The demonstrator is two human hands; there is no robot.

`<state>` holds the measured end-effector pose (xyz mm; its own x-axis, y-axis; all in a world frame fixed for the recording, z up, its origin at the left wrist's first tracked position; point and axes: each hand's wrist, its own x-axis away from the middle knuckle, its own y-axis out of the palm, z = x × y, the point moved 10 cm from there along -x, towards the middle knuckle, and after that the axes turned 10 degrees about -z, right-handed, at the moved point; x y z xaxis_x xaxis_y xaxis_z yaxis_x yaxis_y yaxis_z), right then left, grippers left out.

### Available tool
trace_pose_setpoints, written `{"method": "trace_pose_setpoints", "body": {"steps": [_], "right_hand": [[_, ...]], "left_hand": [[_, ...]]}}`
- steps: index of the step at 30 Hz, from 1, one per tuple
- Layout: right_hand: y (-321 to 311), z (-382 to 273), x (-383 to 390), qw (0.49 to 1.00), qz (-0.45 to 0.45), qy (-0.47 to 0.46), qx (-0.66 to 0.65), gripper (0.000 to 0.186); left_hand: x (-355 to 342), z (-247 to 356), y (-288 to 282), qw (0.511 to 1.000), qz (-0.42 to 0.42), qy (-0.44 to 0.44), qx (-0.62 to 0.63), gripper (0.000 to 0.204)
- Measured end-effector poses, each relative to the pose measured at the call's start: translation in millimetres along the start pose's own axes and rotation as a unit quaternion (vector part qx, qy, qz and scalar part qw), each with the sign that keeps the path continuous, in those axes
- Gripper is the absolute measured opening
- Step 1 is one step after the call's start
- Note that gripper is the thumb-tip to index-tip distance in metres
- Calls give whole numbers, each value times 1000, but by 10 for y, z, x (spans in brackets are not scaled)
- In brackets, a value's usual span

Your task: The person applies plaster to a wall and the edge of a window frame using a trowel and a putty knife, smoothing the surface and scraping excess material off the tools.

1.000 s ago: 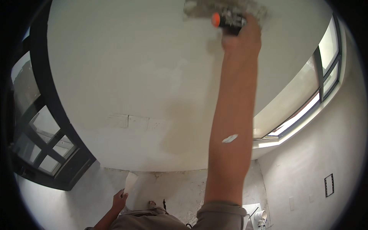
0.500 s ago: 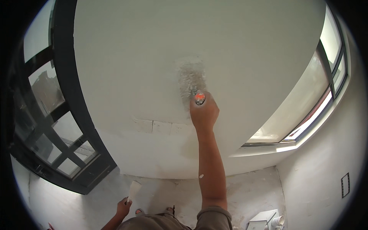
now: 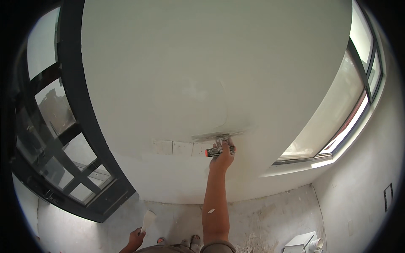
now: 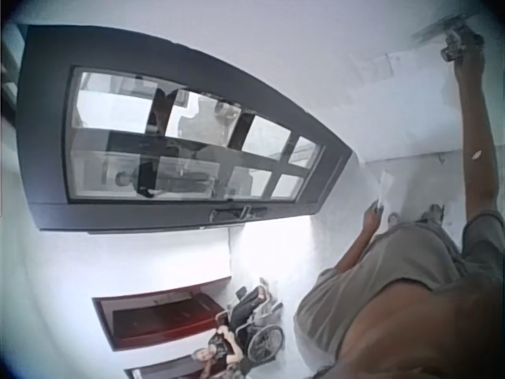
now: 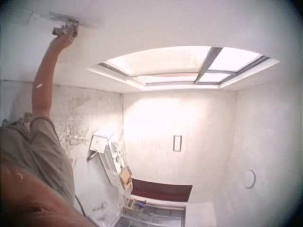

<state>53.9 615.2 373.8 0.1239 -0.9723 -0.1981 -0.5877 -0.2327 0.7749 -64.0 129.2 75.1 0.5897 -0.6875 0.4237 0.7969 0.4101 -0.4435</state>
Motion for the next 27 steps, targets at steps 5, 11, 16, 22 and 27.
{"method": "trace_pose_setpoints", "body": {"steps": [5,11,16,22,27], "right_hand": [[625,-200,-148,998,-50,-36,30,32],[2349,-338,4,952,-217,-100,192,27],[3325,60,709,867,-387,-46,312,25],[1764,207,1443,804,-443,78,388,24],[-278,0,1263,968,-185,170,25,24]], "left_hand": [[-9,-344,-21,999,24,22,9,35],[27,-450,-67,997,49,57,-2,36],[-68,-50,-212,998,46,23,34,29],[219,325,-387,974,-10,1,225,27],[571,1218,-301,946,-161,93,266,36]]}}
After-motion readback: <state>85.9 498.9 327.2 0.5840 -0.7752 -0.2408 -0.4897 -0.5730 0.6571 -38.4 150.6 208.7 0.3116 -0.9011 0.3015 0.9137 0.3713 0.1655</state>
